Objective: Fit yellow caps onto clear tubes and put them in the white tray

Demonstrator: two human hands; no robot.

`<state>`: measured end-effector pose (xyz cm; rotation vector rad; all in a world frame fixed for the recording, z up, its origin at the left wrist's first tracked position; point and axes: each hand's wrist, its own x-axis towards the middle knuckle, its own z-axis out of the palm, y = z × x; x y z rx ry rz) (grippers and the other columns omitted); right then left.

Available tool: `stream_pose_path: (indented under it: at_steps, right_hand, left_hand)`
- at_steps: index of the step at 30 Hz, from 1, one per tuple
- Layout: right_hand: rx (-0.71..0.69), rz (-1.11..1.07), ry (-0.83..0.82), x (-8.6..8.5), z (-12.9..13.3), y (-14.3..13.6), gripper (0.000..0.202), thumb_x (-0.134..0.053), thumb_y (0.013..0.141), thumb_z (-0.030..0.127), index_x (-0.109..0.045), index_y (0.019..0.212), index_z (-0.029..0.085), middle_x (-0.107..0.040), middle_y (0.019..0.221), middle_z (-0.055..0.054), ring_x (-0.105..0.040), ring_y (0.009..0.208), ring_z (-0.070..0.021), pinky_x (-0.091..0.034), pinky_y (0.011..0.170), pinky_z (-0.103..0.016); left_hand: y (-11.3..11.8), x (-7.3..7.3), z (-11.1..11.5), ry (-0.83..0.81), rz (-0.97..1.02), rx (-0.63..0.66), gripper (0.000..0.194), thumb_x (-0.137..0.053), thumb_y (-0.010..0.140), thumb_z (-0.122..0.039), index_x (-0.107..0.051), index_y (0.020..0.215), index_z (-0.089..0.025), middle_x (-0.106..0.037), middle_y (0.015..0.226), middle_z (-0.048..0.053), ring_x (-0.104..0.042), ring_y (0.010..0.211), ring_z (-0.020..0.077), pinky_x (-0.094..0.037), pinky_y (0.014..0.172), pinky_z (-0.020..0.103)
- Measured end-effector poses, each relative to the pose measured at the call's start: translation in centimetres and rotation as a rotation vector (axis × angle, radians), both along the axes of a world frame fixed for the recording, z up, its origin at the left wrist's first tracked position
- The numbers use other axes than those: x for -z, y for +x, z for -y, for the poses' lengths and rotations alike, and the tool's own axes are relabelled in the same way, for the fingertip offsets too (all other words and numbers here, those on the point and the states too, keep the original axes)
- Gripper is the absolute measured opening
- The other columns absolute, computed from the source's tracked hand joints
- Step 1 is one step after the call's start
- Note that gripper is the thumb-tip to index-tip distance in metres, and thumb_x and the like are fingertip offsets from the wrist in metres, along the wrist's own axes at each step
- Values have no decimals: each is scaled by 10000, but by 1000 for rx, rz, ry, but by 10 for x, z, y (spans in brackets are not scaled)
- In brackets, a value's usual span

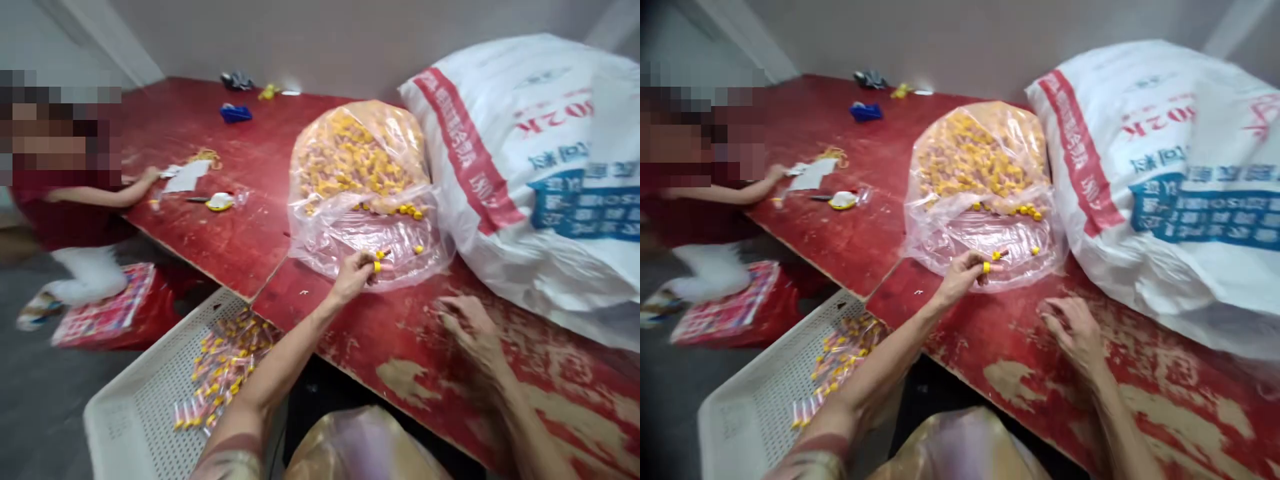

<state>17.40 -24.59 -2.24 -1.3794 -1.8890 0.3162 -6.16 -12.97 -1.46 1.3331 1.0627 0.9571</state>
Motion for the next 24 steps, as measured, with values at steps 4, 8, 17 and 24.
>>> stream_pose_path:
  at_steps: [4, 8, 17, 24]
  right_hand:
    - [-101, -52, -76, -6, 9, -8, 222, -503, 934, 338, -570, 1103, 209, -592, 906, -66, -561, 815, -181, -465, 711, -318]
    - [-137, -20, -95, -9, 8, -14, 246, -545, 911, 350, -591, 1103, 203, -608, 926, -70, -563, 820, -183, -457, 741, -324]
    - [235, -1007, -258, -2, 21, -20, 351, -712, 750, 365, -504, 997, 228, -586, 958, -24, -572, 625, -120, -497, 547, -252]
    - [119, -1018, -395, 1, 29, -36, 301, -731, 733, 356, -570, 936, 202, -615, 937, -31, -629, 720, -137, -551, 677, -268]
  left_hand:
    - [19, -2, 54, -185, 281, 199, 111, -556, 734, -204, -530, 829, -152, -583, 552, -43, -569, 474, 89, -461, 496, 195]
    - [23, -7, 65, -205, 305, 208, 127, -595, 716, -215, -539, 806, -146, -587, 547, -44, -572, 467, 87, -467, 486, 194]
    - [23, -1, 79, -316, 403, 146, 290, -704, 674, -327, -539, 816, -135, -603, 561, -26, -600, 480, 108, -492, 489, 209]
    - [31, 0, 92, -328, 384, 176, 324, -695, 684, -343, -511, 863, -145, -615, 570, -24, -610, 470, 122, -502, 475, 222]
